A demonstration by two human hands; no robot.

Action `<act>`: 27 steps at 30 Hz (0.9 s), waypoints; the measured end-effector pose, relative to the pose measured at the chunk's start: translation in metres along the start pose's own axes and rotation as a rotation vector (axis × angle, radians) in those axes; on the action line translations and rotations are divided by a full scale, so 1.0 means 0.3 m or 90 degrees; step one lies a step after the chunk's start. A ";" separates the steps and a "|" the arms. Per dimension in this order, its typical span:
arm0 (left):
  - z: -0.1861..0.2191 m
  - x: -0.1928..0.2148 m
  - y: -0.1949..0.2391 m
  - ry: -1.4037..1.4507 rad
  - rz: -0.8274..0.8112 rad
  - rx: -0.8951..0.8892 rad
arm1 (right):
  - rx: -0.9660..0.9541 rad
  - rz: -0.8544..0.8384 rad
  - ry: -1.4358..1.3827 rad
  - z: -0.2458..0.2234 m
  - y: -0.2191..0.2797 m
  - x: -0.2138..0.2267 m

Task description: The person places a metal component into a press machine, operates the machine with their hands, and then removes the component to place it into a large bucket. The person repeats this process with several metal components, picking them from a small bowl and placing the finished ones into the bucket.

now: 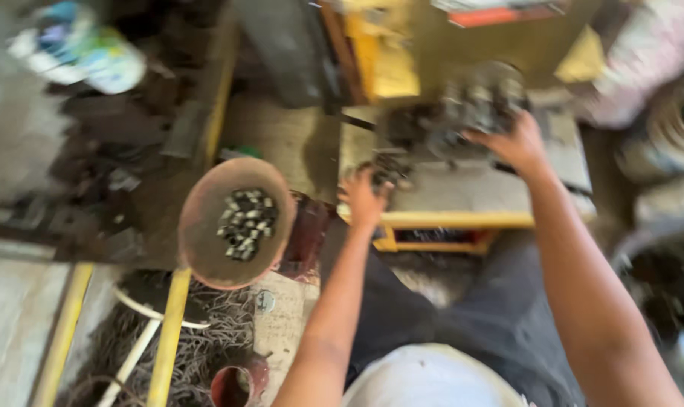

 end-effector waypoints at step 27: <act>-0.887 0.542 0.375 -0.191 0.033 0.409 | -0.054 0.036 0.055 0.022 -0.007 -0.011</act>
Point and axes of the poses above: each hand's wrist, its own y-axis away from the middle knuckle, its own x-axis out of the back of the hand, z = x × y, the point moved 5 cm from there along -y, towards the middle knuckle, and after that the axes turned 12 degrees about -x, right-handed, at the moved point
